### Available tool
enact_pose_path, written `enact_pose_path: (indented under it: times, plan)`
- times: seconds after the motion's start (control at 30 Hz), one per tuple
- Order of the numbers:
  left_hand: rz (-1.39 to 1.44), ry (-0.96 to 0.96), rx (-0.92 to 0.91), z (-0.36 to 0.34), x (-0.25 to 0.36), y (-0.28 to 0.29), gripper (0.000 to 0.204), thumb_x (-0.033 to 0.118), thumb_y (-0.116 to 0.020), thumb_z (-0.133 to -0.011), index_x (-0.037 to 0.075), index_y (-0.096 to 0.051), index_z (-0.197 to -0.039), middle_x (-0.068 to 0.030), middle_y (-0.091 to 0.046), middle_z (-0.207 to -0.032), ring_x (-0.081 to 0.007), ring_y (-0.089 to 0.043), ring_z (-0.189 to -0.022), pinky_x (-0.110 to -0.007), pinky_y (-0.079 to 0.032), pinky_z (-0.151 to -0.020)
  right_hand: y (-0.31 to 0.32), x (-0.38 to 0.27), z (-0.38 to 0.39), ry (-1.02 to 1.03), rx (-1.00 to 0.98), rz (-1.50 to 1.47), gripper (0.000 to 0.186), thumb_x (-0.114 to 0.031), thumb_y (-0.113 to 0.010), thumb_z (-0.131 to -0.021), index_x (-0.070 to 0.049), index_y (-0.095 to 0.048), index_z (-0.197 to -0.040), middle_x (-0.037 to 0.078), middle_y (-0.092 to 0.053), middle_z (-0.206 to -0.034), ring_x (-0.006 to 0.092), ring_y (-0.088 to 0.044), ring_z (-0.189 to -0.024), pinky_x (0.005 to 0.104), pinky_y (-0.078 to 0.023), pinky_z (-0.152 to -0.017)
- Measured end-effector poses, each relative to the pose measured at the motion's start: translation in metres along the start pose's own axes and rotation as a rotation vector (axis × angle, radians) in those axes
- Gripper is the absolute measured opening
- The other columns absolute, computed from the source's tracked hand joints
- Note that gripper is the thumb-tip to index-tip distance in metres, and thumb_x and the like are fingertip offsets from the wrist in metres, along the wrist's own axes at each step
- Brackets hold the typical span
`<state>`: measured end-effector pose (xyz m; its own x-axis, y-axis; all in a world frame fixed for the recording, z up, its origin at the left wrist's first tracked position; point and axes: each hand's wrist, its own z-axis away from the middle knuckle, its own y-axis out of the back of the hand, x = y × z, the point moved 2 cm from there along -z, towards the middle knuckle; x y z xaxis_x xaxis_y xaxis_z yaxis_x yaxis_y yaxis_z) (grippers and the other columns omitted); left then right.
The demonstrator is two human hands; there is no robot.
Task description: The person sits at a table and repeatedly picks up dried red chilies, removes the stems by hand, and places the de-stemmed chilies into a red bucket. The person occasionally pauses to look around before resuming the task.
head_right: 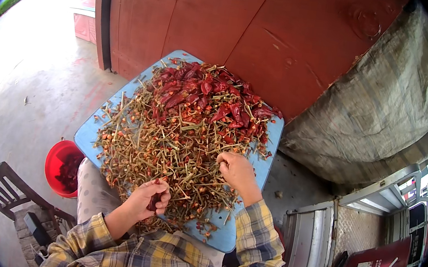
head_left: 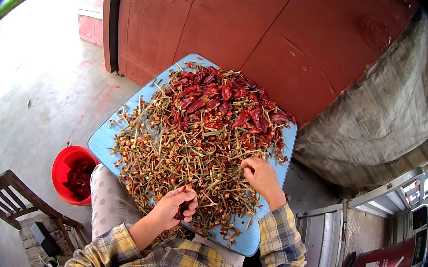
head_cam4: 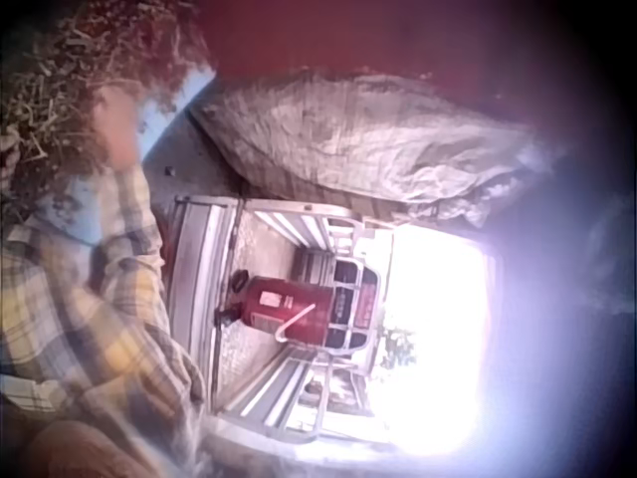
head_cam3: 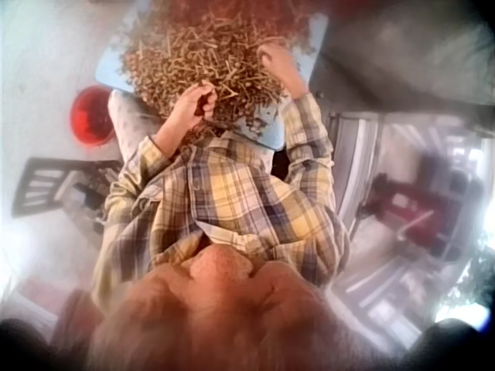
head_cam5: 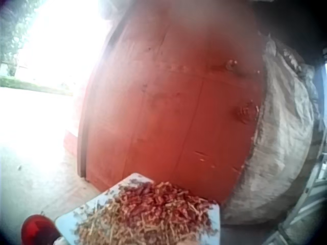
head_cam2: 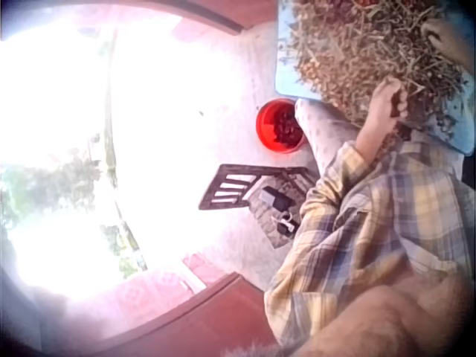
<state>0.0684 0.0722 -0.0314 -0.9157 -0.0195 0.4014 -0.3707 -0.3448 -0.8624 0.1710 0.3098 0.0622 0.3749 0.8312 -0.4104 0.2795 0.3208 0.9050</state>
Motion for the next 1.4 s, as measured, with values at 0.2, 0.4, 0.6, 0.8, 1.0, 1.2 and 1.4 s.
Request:
enact_pose_path:
  times: [0.2, 0.4, 0.6, 0.8, 1.0, 1.2, 1.4]
  plan:
    - [-0.013, -0.002, 0.005, -0.003, 0.000, -0.002, 0.008, 0.017, -0.053, -0.094, 0.012, -0.052, -0.088, -0.0031, -0.051, -0.072, -0.0135, -0.047, -0.058, -0.028, -0.038, -0.050, 0.014, -0.009, -0.016, 0.064, 0.232, 0.007, 0.011, -0.009, -0.058, -0.085, -0.007, -0.067, -0.092, 0.008, -0.065, -0.088, 0.0272, -0.062, -0.084, 0.0403, -0.051, -0.071]
    - [0.036, 0.022, -0.055, 0.003, 0.002, -0.009, 0.009, 0.019, -0.053, -0.094, 0.012, -0.052, -0.088, -0.0020, -0.049, -0.073, -0.0129, -0.046, -0.059, -0.027, -0.038, -0.049, -0.027, -0.008, -0.059, 0.242, 0.226, 0.288, 0.016, -0.008, -0.064, -0.079, -0.010, -0.067, -0.094, 0.005, -0.056, -0.094, 0.0259, -0.057, -0.096, 0.0407, -0.051, -0.077]
    - [0.099, 0.013, -0.075, 0.005, 0.007, -0.015, 0.012, 0.021, -0.055, -0.093, 0.010, -0.051, -0.090, -0.0013, -0.049, -0.074, -0.0122, -0.045, -0.060, -0.026, -0.037, -0.050, -0.050, 0.017, -0.076, 0.136, 0.142, 0.372, 0.014, -0.008, -0.064, -0.080, -0.012, -0.064, -0.093, 0.004, -0.053, -0.096, 0.0256, -0.056, -0.099, 0.0418, -0.051, -0.078]
    - [0.147, 0.018, -0.081, -0.002, 0.004, -0.008, 0.013, 0.022, -0.056, -0.093, 0.010, -0.050, -0.091, -0.0009, -0.049, -0.074, -0.0114, -0.044, -0.060, -0.025, -0.036, -0.050, -0.030, 0.014, -0.061, 0.065, 0.117, 0.299, 0.007, -0.011, -0.062, -0.084, -0.011, -0.061, -0.090, 0.006, -0.060, -0.094, 0.0256, -0.059, -0.095, 0.0416, -0.051, -0.074]
    - [0.133, 0.006, -0.074, -0.006, 0.007, -0.014, 0.013, 0.021, -0.055, -0.093, 0.009, -0.051, -0.091, -0.0005, -0.049, -0.074, -0.0114, -0.045, -0.061, -0.025, -0.036, -0.051, -0.002, -0.012, -0.038, -0.024, 0.032, -0.029, 0.010, -0.018, -0.060, -0.087, -0.009, -0.063, -0.090, 0.006, -0.064, -0.089, 0.0259, -0.062, -0.086, 0.0409, -0.051, -0.073]
    - [0.103, -0.021, -0.068, -0.007, 0.007, -0.013, 0.013, 0.021, -0.055, -0.093, 0.009, -0.051, -0.091, -0.0007, -0.049, -0.075, -0.0116, -0.045, -0.061, -0.026, -0.037, -0.052, -0.008, 0.002, -0.027, 0.071, 0.140, 0.228, 0.010, -0.016, -0.061, -0.086, -0.009, -0.066, -0.092, 0.006, -0.061, -0.090, 0.0259, -0.059, -0.088, 0.0406, -0.050, -0.073]
    - [0.087, -0.031, -0.049, -0.006, 0.007, -0.012, 0.012, 0.021, -0.054, -0.094, 0.010, -0.051, -0.091, -0.0007, -0.049, -0.076, -0.0117, -0.046, -0.061, -0.027, -0.038, -0.053, -0.025, -0.015, -0.028, 0.225, -0.007, 0.126, 0.017, -0.014, -0.065, -0.082, -0.012, -0.067, -0.099, 0.006, -0.056, -0.093, 0.0256, -0.057, -0.094, 0.0402, -0.050, -0.075]
